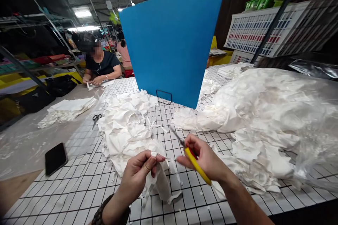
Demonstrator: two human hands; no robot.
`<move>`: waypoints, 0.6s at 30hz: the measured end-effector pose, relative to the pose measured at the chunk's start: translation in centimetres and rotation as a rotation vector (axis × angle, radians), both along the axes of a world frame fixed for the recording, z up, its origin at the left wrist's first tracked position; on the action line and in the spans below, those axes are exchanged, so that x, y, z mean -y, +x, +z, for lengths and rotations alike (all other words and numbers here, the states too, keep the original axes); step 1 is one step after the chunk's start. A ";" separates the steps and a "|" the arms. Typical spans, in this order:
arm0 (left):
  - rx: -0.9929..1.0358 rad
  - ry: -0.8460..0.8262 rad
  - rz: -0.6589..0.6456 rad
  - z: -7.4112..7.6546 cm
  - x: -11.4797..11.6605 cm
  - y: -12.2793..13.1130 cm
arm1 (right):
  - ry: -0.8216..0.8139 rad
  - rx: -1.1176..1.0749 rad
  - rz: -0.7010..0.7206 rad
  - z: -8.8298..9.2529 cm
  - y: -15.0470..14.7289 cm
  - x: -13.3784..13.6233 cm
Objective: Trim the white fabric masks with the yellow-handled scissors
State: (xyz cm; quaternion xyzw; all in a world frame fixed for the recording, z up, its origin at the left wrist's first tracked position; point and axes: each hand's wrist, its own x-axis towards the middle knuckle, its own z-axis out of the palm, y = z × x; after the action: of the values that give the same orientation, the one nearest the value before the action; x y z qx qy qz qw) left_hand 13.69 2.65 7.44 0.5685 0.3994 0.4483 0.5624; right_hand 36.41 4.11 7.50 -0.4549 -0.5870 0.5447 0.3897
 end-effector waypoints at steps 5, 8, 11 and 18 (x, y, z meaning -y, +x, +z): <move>-0.075 0.007 -0.054 -1.4 0.3 0.3 | 0.092 0.561 0.016 1.3 0.0 3.3; -0.090 0.046 -0.096 -1.6 0.4 0.5 | 0.098 0.662 0.014 0.8 -0.6 3.7; -0.110 0.093 -0.115 -1.8 0.4 0.6 | 0.109 0.694 0.008 0.2 -0.9 3.7; -0.150 0.110 -0.132 -2.1 0.3 0.4 | 0.151 0.694 -0.015 1.1 -1.5 3.9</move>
State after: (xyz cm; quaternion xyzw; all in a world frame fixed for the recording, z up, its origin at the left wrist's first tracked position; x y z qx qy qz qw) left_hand 14.06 2.34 5.29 0.6556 0.3768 0.3877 0.5273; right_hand 34.92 0.18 8.57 -0.5869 -0.7199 0.3097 0.2034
